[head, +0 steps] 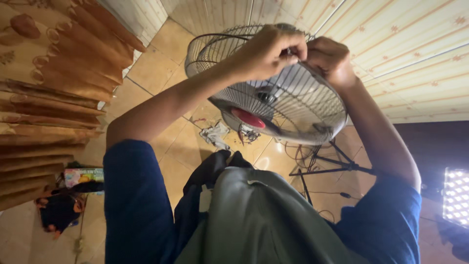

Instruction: The person assembles a standing fan by attaching the front wire cage to the fan head. They align the cage, press it into place, and then secure it by tightening a small knob at the center. The task is performed by hand without tools.

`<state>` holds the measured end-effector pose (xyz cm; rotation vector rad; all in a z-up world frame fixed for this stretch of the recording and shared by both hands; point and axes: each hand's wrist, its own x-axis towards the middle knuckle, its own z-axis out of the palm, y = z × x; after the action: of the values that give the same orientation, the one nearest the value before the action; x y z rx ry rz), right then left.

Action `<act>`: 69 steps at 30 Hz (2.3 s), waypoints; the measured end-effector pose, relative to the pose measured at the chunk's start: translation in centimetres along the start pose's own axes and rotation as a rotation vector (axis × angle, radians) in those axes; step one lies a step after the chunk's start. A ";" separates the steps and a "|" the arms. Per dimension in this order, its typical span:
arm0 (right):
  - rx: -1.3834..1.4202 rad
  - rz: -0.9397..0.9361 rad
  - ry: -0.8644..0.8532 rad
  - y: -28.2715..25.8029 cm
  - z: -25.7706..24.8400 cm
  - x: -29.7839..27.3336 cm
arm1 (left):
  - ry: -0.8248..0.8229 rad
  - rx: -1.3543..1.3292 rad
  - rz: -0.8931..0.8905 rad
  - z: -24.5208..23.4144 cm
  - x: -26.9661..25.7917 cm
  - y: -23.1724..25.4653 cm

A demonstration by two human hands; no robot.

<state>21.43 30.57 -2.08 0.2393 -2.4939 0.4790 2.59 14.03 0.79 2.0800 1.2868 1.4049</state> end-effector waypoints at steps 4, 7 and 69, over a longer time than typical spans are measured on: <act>0.132 0.100 -0.076 0.3 -0.5 0.3 | 0.022 -0.010 0.001 -0.2 0.6 -1.5; 0.287 0.206 -0.133 0.5 -1.5 1.0 | 0.032 -0.003 -0.003 -0.2 0.8 -2.2; 0.106 0.422 0.587 1.7 3.3 3.8 | 0.379 0.713 0.004 6.6 3.5 -11.5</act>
<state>16.25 30.58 -2.90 -0.3528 -1.9342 0.7310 2.94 24.53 -8.05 2.2794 2.1975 1.5444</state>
